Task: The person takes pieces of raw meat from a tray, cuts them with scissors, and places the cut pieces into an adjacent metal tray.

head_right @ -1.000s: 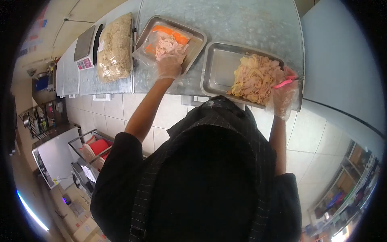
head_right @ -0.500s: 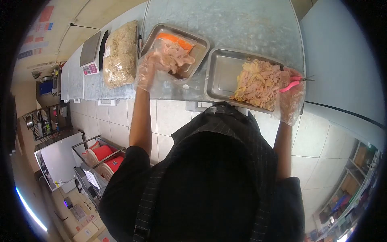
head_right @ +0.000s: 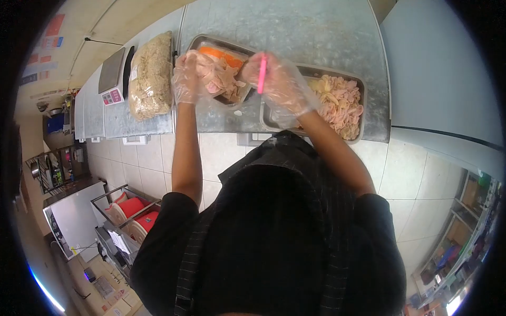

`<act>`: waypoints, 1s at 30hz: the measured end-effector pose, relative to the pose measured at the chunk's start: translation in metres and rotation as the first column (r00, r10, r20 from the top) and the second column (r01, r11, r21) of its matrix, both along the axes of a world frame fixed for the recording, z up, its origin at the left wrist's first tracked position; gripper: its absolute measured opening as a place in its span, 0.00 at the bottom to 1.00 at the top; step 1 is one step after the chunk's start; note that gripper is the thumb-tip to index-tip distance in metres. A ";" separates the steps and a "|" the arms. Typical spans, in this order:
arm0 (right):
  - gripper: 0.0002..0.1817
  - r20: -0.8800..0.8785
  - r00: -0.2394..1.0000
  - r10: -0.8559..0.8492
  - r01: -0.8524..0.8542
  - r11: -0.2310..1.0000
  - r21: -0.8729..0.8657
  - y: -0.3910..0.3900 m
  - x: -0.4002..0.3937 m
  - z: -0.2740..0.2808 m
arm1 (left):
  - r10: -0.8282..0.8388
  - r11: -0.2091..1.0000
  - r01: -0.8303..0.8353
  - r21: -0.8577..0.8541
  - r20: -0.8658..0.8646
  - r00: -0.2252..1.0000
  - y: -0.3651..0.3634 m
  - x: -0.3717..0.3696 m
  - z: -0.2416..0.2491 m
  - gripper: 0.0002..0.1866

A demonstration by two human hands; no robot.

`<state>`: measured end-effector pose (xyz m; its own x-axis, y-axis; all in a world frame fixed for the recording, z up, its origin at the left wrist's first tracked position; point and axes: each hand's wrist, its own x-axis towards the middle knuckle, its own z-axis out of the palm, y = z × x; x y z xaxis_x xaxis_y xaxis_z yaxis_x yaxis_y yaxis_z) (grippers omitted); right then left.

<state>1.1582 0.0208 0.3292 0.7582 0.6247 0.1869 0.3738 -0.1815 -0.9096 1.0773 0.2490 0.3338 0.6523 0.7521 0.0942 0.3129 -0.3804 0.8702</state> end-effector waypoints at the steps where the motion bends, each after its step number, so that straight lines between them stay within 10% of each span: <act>1: 0.17 -0.002 1.000 0.003 -0.003 1.000 -0.005 0.007 0.001 -0.013 | 0.027 0.982 -0.004 0.187 -0.122 0.992 -0.004 0.000 0.002 0.18; 6: 0.18 -0.353 0.932 0.077 0.011 0.970 0.242 0.006 -0.004 -0.019 | -0.245 0.897 0.266 -0.354 0.104 0.964 0.035 -0.001 -0.044 0.24; 7: 0.18 -0.354 0.931 0.086 0.002 0.971 0.239 -0.002 -0.009 -0.007 | -0.319 0.928 0.364 0.083 -0.331 0.888 0.057 -0.002 -0.060 0.24; 8: 0.17 -0.365 0.931 0.009 0.023 0.996 0.083 -0.012 -0.014 0.010 | -0.143 0.709 0.565 0.421 -0.700 0.700 0.070 -0.004 -0.072 0.24; 15: 0.17 -0.351 0.935 -0.049 0.043 0.999 -0.024 -0.048 -0.017 0.001 | 0.016 0.781 0.407 0.474 -0.667 0.745 0.054 -0.020 -0.097 0.19; 21: 0.16 -0.278 0.953 -0.124 0.081 0.984 -0.160 -0.051 -0.007 0.011 | 0.009 0.999 -0.017 -0.031 -0.229 0.973 0.009 -0.029 0.023 0.16; 23: 0.17 -0.387 0.920 -0.066 0.078 0.997 0.016 -0.039 -0.009 0.028 | 0.064 0.751 0.152 -0.643 0.299 0.952 0.017 -0.024 -0.003 0.14; 27: 0.23 -0.500 0.864 0.056 0.099 0.955 0.279 -0.013 -0.012 0.045 | -0.143 0.724 0.333 -0.604 0.341 0.929 -0.050 -0.015 0.039 0.14; 30: 0.21 -0.165 0.984 0.071 -0.019 0.955 0.295 -0.016 -0.013 0.054 | -0.562 0.825 0.564 0.047 0.175 0.808 -0.083 -0.010 0.034 0.15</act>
